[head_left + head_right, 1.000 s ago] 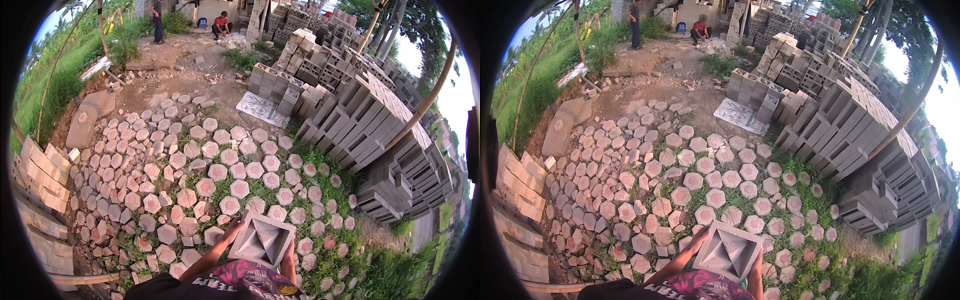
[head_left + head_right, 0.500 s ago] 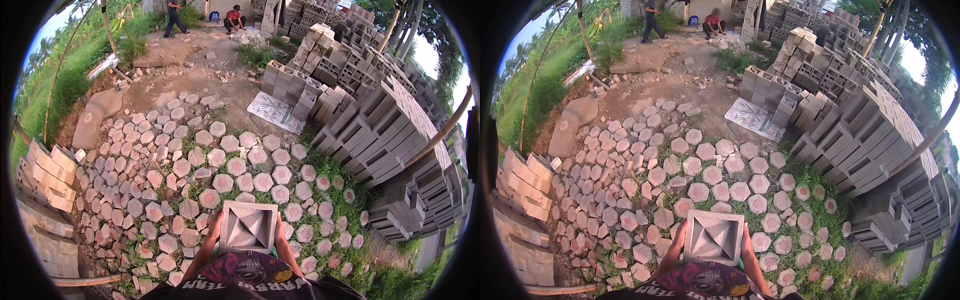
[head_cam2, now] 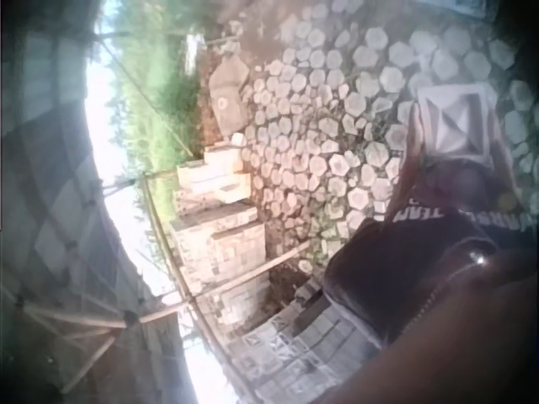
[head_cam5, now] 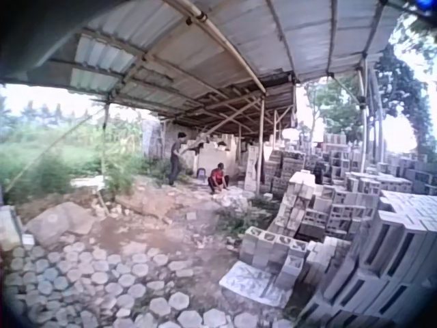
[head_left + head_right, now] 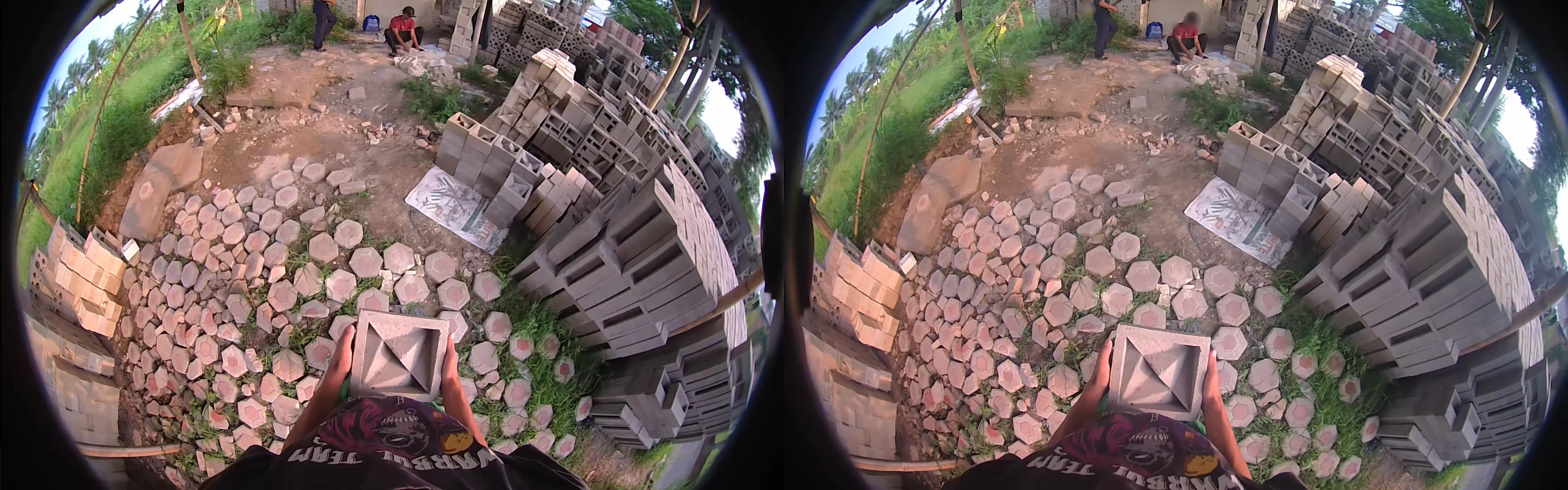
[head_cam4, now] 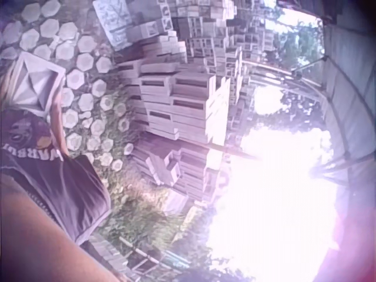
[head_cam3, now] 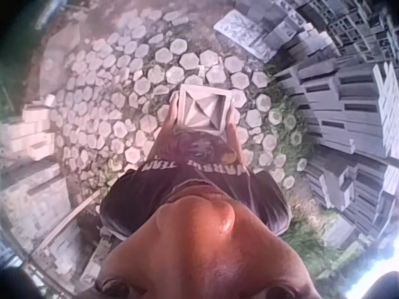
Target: The person picks up concrete blocks from a pile and stacks them on top of a base of other blocks.
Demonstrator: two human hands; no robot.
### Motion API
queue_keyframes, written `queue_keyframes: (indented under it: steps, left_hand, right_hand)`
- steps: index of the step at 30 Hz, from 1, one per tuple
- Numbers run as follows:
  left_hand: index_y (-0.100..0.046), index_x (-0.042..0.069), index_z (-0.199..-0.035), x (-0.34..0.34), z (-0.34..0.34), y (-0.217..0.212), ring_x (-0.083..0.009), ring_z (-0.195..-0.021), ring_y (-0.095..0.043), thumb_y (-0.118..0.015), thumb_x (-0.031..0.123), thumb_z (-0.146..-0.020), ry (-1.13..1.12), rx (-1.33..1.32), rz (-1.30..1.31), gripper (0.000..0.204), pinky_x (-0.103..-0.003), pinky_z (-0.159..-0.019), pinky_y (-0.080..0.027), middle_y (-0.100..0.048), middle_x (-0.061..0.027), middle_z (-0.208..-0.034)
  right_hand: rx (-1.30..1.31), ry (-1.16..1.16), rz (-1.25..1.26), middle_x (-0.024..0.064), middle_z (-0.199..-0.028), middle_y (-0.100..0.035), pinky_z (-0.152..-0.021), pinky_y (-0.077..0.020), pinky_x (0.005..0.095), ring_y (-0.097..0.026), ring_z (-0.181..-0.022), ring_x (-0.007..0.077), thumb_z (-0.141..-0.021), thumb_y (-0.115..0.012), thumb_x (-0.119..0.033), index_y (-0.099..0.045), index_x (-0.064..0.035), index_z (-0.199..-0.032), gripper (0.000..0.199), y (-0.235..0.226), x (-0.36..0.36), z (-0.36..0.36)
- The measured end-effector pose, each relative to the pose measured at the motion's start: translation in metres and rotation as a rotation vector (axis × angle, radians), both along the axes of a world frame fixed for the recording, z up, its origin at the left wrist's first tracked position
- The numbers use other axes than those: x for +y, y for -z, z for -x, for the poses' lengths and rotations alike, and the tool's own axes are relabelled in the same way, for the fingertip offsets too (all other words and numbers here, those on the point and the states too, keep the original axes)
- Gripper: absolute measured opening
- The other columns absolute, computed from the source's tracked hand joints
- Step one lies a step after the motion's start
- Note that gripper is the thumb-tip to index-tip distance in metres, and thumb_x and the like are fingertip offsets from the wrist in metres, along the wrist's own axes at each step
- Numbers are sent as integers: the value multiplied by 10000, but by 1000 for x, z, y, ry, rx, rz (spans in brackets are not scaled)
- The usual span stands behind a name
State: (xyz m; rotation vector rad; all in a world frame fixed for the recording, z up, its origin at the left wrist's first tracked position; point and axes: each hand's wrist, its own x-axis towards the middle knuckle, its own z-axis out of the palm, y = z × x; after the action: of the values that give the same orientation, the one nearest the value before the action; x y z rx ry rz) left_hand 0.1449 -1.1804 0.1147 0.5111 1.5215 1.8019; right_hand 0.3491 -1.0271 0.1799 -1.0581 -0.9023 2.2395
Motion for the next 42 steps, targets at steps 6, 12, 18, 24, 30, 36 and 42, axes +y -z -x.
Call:
queue_keyframes:
  steps: [6,12,18,24,30,36,42]
  left_hand:
    - [-550,-30,-1048,99,36,15,-232,-973,-524,-393,389,-949,135,93,156,458,-330,-873,-383,-575,-153,-1014]
    - [-512,-39,-1190,252,75,24,-249,-1122,-490,-467,471,-898,372,72,123,589,-326,-969,-342,-545,-181,-1184]
    - [-460,-43,-1261,397,141,-27,-203,-1168,-443,-490,486,-890,568,6,96,647,-313,-1011,-301,-513,-139,-1241]
    - [-457,-45,-1260,477,193,-50,-207,-1180,-434,-469,492,-903,614,-29,80,645,-309,-1017,-296,-506,-136,-1247]
    - [-460,-49,-1258,536,220,-50,-213,-1191,-429,-466,491,-905,582,-72,131,645,-305,-1020,-294,-500,-142,-1262]
    - [-462,-52,-1260,609,247,-25,-209,-1195,-423,-453,481,-914,446,-158,131,636,-311,-1028,-284,-489,-144,-1280]
    - [-478,-54,-1243,715,259,-17,-195,-1178,-430,-429,457,-930,312,-212,39,601,-310,-1020,-291,-492,-128,-1275]
  right_hand:
    - [-13,124,3,87,-1307,-476,-1009,-348,356,-476,-1168,239,-906,-327,-609,-378,-80,-1363,701,9,65,14]
    - [65,369,-33,70,-1264,-513,-994,-368,343,-500,-1127,218,-937,-296,-565,-422,-78,-1331,638,34,156,31]
    - [-36,521,-91,71,-1243,-525,-984,-374,344,-508,-1109,219,-936,-294,-567,-438,-77,-1314,635,-19,251,103]
    - [19,565,-157,93,-1292,-484,-1004,-351,367,-466,-1167,236,-933,-282,-579,-403,-68,-1340,664,-16,328,147]
    - [-16,521,-97,86,-1306,-475,-1006,-351,359,-471,-1162,232,-937,-285,-572,-392,-61,-1347,664,-20,397,175]
    - [-16,430,-61,74,-1336,-447,-1024,-324,330,-443,-1194,217,-950,-285,-542,-358,-60,-1373,645,4,502,200]
    - [43,312,-58,75,-1368,-415,-1040,-297,334,-409,-1224,217,-945,-297,-549,-333,-60,-1391,663,-17,634,224]
